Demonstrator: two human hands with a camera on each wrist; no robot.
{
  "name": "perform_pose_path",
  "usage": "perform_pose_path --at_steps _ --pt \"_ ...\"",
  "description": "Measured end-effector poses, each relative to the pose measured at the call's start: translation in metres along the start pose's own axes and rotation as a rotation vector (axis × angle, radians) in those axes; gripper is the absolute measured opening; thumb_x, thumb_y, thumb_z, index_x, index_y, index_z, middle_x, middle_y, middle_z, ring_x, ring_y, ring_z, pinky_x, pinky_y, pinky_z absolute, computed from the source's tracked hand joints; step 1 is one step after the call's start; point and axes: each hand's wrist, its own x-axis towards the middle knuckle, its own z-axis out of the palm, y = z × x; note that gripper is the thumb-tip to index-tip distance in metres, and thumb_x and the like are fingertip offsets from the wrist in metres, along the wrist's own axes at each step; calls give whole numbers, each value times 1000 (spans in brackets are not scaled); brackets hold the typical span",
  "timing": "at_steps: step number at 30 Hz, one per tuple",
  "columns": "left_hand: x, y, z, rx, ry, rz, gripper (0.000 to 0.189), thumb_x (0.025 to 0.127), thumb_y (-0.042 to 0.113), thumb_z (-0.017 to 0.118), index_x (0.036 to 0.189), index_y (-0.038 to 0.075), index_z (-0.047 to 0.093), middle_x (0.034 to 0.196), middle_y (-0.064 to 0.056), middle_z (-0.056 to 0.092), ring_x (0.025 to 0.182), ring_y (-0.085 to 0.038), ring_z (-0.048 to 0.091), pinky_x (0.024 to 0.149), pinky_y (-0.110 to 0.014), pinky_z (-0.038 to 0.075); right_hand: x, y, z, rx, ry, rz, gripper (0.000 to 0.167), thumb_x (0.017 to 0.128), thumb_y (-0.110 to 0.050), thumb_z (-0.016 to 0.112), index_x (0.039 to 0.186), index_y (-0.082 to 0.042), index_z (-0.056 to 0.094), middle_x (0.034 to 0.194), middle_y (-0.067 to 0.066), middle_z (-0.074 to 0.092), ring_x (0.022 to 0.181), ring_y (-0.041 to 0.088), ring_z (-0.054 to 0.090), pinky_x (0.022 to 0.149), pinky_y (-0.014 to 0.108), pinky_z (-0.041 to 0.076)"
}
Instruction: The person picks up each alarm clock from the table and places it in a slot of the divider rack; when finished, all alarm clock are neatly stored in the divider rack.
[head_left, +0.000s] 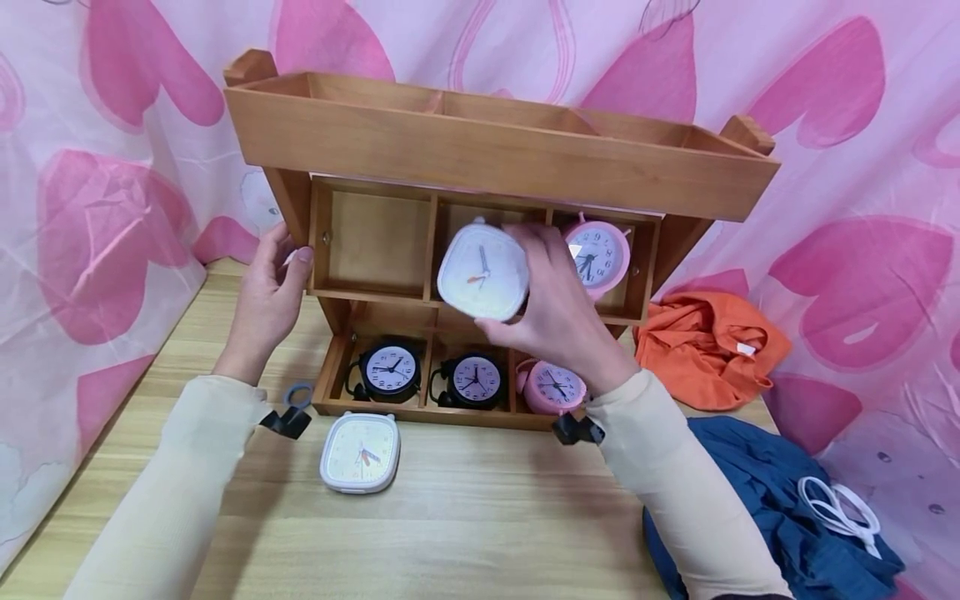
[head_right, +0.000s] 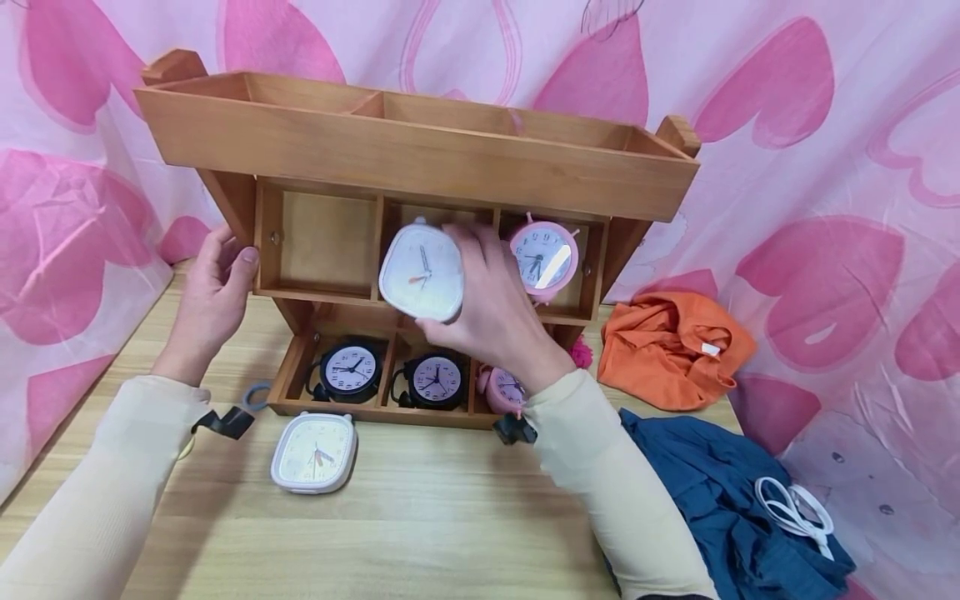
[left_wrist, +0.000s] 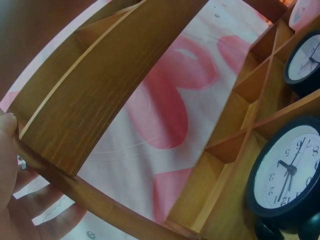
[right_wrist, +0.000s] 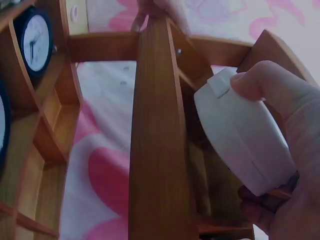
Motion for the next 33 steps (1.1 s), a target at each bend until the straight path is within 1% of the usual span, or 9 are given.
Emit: perform_pose_path --at_steps 5,12,19,23,25,27,29,31,33 --pt "0 -2 1 7 -1 -9 48 104 37 44 151 30 36 152 -9 44 142 -27 40 117 -50 33 13 6 4 -36 -31 14 103 62 -36 88 145 -1 37 142 21 40 129 32 41 112 44 36" --pt "0 -3 1 4 -4 -8 48 104 36 44 151 30 35 153 -9 43 143 -27 39 118 -50 32 15 10 7 -29 -105 -6 102 68 -29 88 149 -4 33 148 19 34 136 30 34 117 43 30" --pt "1 -1 1 -12 -2 -8 49 104 36 45 152 26 35 153 -11 43 143 -28 39 118 -50 31 17 10 6 -49 -152 -19 92 75 -22 83 151 -8 33 153 18 31 139 33 35 118 46 29" --pt "1 0 1 -15 0 -5 50 104 36 46 152 26 35 153 -10 43 144 -28 38 118 -50 31 15 8 5 -91 -201 -26 84 80 -19 79 150 -4 34 158 21 25 145 36 29 120 48 27" --pt "1 0 1 -15 3 -1 50 104 35 46 152 26 35 153 -10 44 143 -27 39 118 -50 31 13 7 3 -91 -226 -27 81 82 -19 77 150 -3 35 159 21 25 146 35 27 121 46 25" --pt "0 0 1 -10 5 1 50 104 36 46 151 26 35 153 -10 44 143 -27 39 118 -50 31 12 5 0 -67 -247 -10 80 84 -20 75 150 -3 35 160 18 25 148 32 25 122 44 24" --pt "0 -1 1 -2 4 2 49 104 36 46 151 28 35 153 -9 44 143 -27 39 118 -50 31 9 3 -4 -16 -245 17 79 85 -22 74 151 -5 35 160 15 25 148 29 25 122 43 24" --pt "0 -1 1 2 2 2 49 104 37 46 151 29 35 153 -8 43 143 -27 39 118 -50 31 6 -1 -8 33 -224 41 79 86 -26 74 152 -7 34 160 12 28 148 26 26 122 42 26" --pt "0 -1 0 3 2 3 49 104 37 46 151 30 35 153 -8 43 143 -27 39 118 -50 31 2 -6 -10 94 -189 42 80 87 -29 75 152 -8 34 159 10 31 146 24 29 121 41 29"
